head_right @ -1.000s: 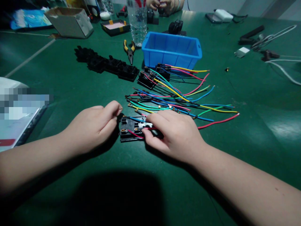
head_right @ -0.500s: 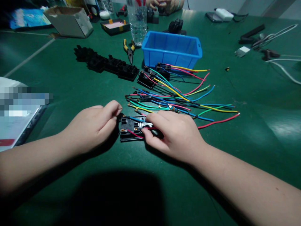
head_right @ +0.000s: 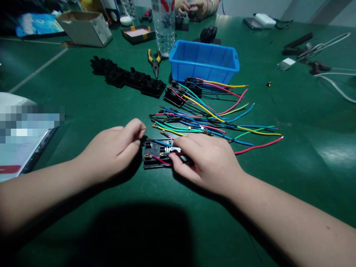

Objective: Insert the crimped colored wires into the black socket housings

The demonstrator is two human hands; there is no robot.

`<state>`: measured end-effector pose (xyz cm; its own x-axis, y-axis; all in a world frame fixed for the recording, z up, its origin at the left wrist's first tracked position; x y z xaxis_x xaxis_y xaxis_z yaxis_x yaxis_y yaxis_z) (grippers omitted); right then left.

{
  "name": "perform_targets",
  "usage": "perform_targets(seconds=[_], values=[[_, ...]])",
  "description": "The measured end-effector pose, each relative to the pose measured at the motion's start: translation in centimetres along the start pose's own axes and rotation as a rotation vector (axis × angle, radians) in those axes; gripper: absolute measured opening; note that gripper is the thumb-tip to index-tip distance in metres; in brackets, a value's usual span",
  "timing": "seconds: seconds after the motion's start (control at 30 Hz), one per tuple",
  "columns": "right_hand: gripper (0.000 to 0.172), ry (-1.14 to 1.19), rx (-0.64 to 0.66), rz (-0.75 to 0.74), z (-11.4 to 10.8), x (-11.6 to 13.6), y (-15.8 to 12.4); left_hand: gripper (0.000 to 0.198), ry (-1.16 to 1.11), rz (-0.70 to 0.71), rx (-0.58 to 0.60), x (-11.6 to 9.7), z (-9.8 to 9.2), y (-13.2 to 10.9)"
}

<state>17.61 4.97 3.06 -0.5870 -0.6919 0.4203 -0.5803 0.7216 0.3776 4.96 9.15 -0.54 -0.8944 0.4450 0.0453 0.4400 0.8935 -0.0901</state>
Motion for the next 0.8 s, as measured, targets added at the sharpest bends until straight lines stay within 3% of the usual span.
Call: perform_targets(seconds=[0.2,0.37,0.57,0.67,0.8], values=[[0.018,-0.043,-0.001,-0.039,0.0,0.3,0.0,0.018,-0.035,0.012,-0.025,-0.1,-0.1,-0.2],[0.02,-0.116,0.017,-0.075,0.1,0.7,0.0,0.028,-0.176,0.069,-0.082,-0.6,-0.7,-0.5],[0.018,-0.071,0.032,-0.06,0.3,0.5,-0.3,0.024,-0.22,0.138,-0.057,-1.3,-0.8,-0.5],[0.015,-0.094,0.0,-0.088,-0.4,0.8,0.3,0.025,-0.249,0.151,-0.056,-1.4,-0.9,-0.5],[0.016,-0.076,-0.063,-0.191,-1.8,3.0,-0.2,0.026,-0.282,0.162,-0.077,-1.4,-1.0,-0.6]])
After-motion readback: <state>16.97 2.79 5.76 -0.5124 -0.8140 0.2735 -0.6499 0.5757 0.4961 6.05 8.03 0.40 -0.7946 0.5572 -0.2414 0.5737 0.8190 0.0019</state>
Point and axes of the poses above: each hand's wrist, its own y-axis towards the middle knuckle, its own z-axis out of the palm, x = y × z, the point moved 10 cm from there along y, towards the middle knuckle, and after that the axes turned 10 degrees about y, right-handed, at the moved point
